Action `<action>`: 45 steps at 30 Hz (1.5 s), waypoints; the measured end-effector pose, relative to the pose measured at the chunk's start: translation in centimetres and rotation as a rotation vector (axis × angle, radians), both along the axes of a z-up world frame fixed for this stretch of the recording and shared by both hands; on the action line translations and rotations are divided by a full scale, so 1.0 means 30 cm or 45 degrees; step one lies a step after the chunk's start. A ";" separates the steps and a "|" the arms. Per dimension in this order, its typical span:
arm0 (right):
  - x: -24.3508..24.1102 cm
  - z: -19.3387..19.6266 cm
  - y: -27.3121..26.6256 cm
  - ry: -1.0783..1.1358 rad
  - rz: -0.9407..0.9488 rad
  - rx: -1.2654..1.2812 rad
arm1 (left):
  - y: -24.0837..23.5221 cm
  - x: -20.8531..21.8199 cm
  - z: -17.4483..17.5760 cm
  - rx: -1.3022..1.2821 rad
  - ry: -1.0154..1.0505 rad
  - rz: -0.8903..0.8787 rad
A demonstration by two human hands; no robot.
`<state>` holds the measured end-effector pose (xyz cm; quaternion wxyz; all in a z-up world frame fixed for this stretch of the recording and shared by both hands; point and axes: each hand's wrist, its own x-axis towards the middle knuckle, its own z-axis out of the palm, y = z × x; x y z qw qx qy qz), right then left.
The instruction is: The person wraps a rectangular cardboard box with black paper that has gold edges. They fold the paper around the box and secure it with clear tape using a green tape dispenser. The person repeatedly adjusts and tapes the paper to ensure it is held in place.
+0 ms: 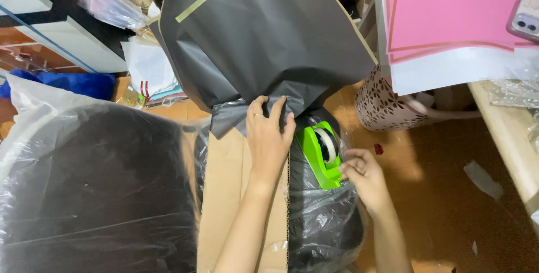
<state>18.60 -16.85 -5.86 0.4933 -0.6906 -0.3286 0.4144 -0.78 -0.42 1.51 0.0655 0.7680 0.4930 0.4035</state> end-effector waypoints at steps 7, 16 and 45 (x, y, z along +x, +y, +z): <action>-0.004 -0.006 -0.208 0.275 -0.364 -0.193 | -0.012 -0.002 0.058 -0.098 -0.060 -0.051; 0.000 -0.190 -0.194 0.103 -0.211 -0.282 | -0.011 -0.003 0.046 -0.073 -0.076 -0.045; -0.113 0.364 0.580 -0.019 0.284 0.398 | 0.010 0.000 -0.026 0.008 -0.074 0.026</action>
